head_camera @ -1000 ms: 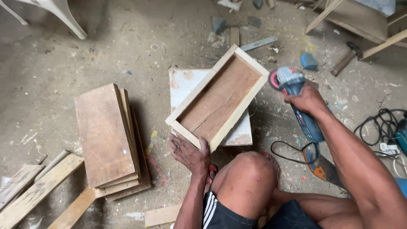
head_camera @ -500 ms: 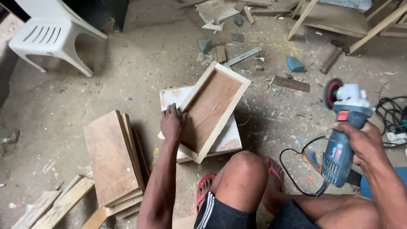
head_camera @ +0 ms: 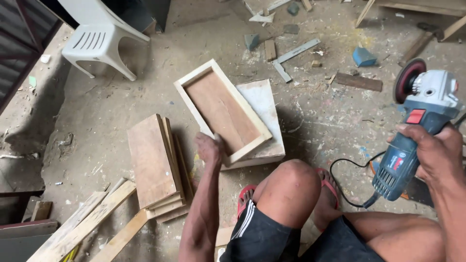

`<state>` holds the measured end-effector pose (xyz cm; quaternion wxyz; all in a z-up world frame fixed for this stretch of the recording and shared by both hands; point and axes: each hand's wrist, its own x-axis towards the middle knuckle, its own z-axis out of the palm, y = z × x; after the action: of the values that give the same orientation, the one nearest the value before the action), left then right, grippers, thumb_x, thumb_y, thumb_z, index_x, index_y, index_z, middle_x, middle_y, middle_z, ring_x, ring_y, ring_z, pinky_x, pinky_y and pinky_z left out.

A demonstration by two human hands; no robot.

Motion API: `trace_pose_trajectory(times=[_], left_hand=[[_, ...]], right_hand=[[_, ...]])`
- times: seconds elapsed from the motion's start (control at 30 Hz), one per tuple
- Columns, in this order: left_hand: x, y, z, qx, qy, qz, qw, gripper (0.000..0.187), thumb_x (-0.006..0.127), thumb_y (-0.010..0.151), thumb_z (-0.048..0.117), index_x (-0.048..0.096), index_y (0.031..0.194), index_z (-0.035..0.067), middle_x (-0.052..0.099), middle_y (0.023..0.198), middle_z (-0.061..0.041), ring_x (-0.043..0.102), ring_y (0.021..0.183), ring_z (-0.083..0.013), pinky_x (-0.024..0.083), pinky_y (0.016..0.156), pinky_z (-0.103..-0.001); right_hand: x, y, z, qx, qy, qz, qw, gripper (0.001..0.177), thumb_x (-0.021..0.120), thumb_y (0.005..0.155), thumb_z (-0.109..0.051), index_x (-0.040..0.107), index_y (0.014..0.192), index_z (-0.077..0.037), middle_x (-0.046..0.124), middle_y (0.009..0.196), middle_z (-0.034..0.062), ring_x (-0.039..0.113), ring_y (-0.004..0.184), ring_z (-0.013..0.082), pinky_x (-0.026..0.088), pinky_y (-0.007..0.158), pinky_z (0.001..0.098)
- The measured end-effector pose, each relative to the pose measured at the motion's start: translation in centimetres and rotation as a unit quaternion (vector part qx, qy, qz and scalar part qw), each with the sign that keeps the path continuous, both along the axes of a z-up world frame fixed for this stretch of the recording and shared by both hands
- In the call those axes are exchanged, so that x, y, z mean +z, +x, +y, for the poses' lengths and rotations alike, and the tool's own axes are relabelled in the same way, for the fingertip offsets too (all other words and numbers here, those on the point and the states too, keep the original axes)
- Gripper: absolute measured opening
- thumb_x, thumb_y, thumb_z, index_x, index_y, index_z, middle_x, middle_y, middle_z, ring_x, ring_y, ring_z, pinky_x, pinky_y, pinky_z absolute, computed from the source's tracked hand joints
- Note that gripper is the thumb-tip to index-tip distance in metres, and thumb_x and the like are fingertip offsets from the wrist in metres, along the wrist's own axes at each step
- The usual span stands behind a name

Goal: Sanding wooden furniture components using a handheld angle grinder with a sanding attachment.

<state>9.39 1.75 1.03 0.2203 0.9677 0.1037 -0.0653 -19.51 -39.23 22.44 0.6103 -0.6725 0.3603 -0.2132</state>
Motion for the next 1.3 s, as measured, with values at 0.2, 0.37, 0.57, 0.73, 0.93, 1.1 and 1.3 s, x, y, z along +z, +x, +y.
trace_pose_trajectory(times=[0.2, 0.37, 0.57, 0.73, 0.93, 1.1, 1.3], left_hand=[[4.4, -1.2, -4.3, -0.059, -0.144, -0.017, 0.988, 0.088, 0.072, 0.092, 0.036, 0.017, 0.154, 0.008, 0.046, 0.121, -0.022, 0.065, 0.092, -0.0417, 0.057, 0.081, -0.053], [3.3, -0.5, -2.4, -0.202, -0.039, -0.026, 0.978, 0.077, 0.063, 0.092, 0.055, 0.036, 0.156, 0.02, 0.052, 0.119, -0.018, 0.058, 0.103, -0.0384, 0.054, 0.074, -0.052], [9.6, 0.5, -2.3, -0.25, -0.009, 0.069, 0.966, 0.098, 0.072, 0.088, 0.055, 0.027, 0.161, 0.007, 0.016, 0.17, -0.018, 0.01, 0.158, -0.0358, 0.021, 0.124, -0.059], [8.4, 2.0, -2.6, -0.252, 0.007, 0.123, 0.96, 0.105, 0.074, 0.085, 0.058, 0.024, 0.161, 0.006, 0.013, 0.171, -0.018, 0.007, 0.158, -0.0359, 0.019, 0.123, -0.063], [9.2, 1.6, -2.1, -0.282, 0.027, 0.124, 0.951, 0.111, 0.068, 0.084, 0.067, 0.019, 0.162, 0.005, 0.01, 0.172, -0.018, 0.002, 0.159, -0.0356, 0.015, 0.123, -0.066], [9.1, 1.2, -2.0, -0.288, -0.001, 0.124, 0.949, 0.119, 0.068, 0.08, 0.073, 0.016, 0.164, 0.006, 0.007, 0.172, -0.016, 0.001, 0.159, -0.0367, 0.015, 0.123, -0.065], [9.0, 1.6, -1.9, -0.28, -0.006, 0.115, 0.953, 0.123, 0.069, 0.077, 0.075, 0.017, 0.163, 0.005, 0.009, 0.172, -0.015, 0.001, 0.159, -0.036, 0.015, 0.124, -0.064]], right_hand=[[1.0, 3.5, 2.9, 0.068, -0.101, 0.032, 0.992, 0.041, 0.071, 0.087, -0.005, 0.06, 0.126, 0.0, 0.065, 0.098, 0.012, 0.064, 0.079, 0.0211, 0.054, 0.069, 0.0315], [-1.2, 7.5, 5.5, 0.153, -0.229, 0.222, 0.935, 0.054, 0.08, 0.076, -0.009, 0.056, 0.124, 0.004, 0.07, 0.104, 0.0186, 0.068, 0.087, 0.0315, 0.052, 0.079, 0.0398], [-7.0, 15.0, 7.0, 0.197, -0.258, 0.407, 0.853, 0.069, 0.076, 0.073, -0.044, 0.052, 0.122, -0.003, 0.071, 0.11, 0.0289, 0.069, 0.108, 0.0495, 0.052, 0.089, 0.0618], [-8.0, 18.4, 7.8, 0.226, -0.259, 0.408, 0.846, 0.076, 0.075, 0.076, -0.051, 0.048, 0.126, 0.0, 0.069, 0.116, 0.0328, 0.067, 0.112, 0.0508, 0.052, 0.091, 0.0628], [-8.1, 19.7, 8.0, 0.237, -0.276, 0.396, 0.843, 0.074, 0.075, 0.08, -0.046, 0.047, 0.126, 0.005, 0.067, 0.116, 0.0382, 0.065, 0.112, 0.0547, 0.052, 0.091, 0.0644], [-6.9, 18.8, 9.4, 0.265, -0.277, 0.392, 0.836, 0.066, 0.072, 0.083, -0.037, 0.047, 0.124, 0.009, 0.066, 0.113, 0.0421, 0.065, 0.109, 0.0577, 0.054, 0.087, 0.0658], [-7.8, 18.4, 11.4, 0.285, -0.329, 0.408, 0.802, 0.069, 0.07, 0.082, -0.044, 0.046, 0.123, 0.005, 0.07, 0.103, 0.037, 0.07, 0.101, 0.055, 0.053, 0.088, 0.0665]])
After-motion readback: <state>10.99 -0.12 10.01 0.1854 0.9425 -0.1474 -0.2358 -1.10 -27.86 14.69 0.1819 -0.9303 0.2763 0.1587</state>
